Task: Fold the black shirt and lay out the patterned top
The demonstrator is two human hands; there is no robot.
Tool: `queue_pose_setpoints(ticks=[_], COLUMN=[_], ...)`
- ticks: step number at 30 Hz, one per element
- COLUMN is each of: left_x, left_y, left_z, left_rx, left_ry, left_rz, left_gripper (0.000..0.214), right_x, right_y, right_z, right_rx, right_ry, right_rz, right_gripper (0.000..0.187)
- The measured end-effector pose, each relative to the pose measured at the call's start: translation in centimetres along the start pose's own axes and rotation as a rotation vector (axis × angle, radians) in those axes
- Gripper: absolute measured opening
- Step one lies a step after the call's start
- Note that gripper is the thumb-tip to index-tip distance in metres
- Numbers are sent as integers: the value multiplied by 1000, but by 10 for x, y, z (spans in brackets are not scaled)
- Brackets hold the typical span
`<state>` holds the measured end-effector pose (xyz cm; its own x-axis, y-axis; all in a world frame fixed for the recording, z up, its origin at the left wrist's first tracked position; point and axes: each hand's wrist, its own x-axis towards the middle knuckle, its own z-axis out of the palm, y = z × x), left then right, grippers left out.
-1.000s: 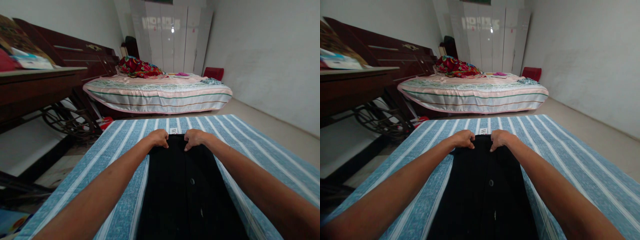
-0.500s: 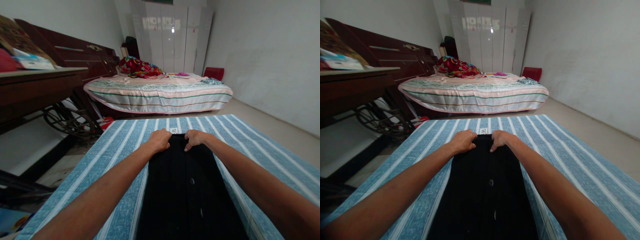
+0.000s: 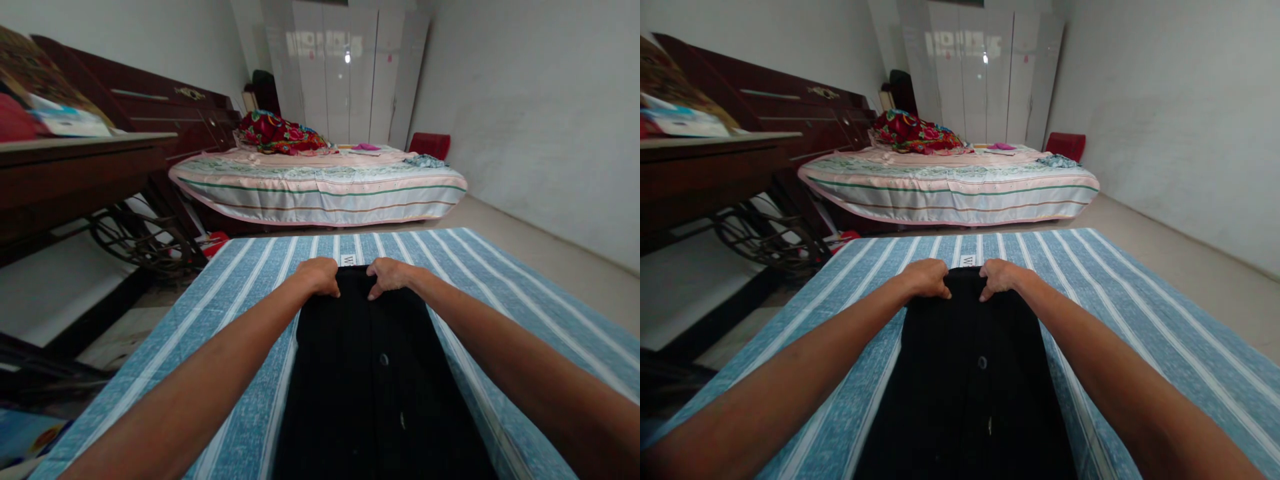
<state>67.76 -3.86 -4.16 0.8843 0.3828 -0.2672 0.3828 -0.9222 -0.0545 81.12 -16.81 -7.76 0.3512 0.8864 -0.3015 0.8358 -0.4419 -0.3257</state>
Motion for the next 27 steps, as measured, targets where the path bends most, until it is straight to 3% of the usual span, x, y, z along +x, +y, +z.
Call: queue_pose_setpoints(ticks=[3,10,17,20,24,27], left_x=[4,1,-3,13,36,37], left_y=[-4,-11,-26,-29,-27,-25], left_z=[-3,-5,-23,-22,-2,11], left_rx=[-53,-248,-514,-383,-190,-97], left_ry=[-62,-123,-161,-84,4,104], left_rz=[30,150,187,156,97,62], left_gripper=[39,11,18,21,22,34], right_x=[2,-4,-13,3,26,31], right_y=[1,-2,4,8,13,18], right_z=[-1,-2,-25,-29,-12,0], right_rx=[14,16,95,97,78,58], right_ry=[-8,64,143,150,124,141], right_rz=[-7,-45,-154,-141,-92,-66], right_gripper=[49,25,14,16,15,17])
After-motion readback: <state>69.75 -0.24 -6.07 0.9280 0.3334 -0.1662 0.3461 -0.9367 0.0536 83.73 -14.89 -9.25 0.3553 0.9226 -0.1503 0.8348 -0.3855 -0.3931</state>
